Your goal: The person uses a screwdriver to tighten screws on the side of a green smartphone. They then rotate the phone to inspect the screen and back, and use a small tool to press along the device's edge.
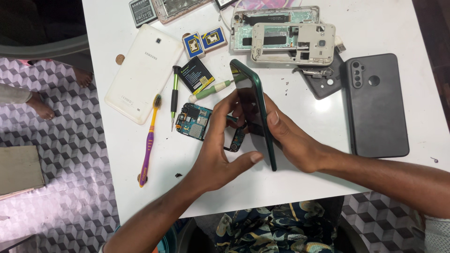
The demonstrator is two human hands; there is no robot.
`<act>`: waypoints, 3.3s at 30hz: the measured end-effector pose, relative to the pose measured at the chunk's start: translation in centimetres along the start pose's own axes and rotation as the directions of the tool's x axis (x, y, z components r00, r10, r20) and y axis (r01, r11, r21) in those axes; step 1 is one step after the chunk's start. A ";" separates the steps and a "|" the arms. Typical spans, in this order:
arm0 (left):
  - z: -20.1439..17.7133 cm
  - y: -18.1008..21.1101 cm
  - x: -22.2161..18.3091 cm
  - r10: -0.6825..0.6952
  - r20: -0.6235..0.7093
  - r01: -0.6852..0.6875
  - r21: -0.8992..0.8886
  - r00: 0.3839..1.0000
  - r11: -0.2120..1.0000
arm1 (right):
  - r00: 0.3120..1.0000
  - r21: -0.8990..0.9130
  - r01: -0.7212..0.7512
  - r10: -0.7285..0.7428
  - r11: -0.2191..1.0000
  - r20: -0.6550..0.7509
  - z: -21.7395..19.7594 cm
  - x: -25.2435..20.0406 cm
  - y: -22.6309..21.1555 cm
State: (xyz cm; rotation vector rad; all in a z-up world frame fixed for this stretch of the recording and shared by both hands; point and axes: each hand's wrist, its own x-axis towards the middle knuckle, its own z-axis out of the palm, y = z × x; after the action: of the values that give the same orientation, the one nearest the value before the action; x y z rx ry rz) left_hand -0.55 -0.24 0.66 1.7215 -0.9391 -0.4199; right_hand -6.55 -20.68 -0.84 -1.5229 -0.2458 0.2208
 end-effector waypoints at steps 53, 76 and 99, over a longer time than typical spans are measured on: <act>0.2 3.5 0.3 0.332 -0.018 -0.273 0.527 0.943 0.805 | 0.926 0.452 0.157 0.028 0.878 -0.376 -2.7 1.0 -3.0; -0.9 5.9 0.0 0.329 -0.033 -0.242 0.608 0.944 0.756 | 0.819 0.211 0.350 -0.189 0.912 -0.541 -3.6 0.9 -1.8; 1.2 9.0 1.0 -0.037 0.155 -0.120 0.875 0.987 0.469 | 0.608 -0.276 0.455 -0.522 0.847 -0.599 -6.3 1.0 0.1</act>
State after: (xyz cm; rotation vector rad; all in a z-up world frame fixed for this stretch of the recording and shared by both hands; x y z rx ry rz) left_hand -4.17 -2.81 8.68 2.6364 -1.4708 0.0306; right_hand -3.74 -26.45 -1.08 -1.4729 -0.0967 -0.7884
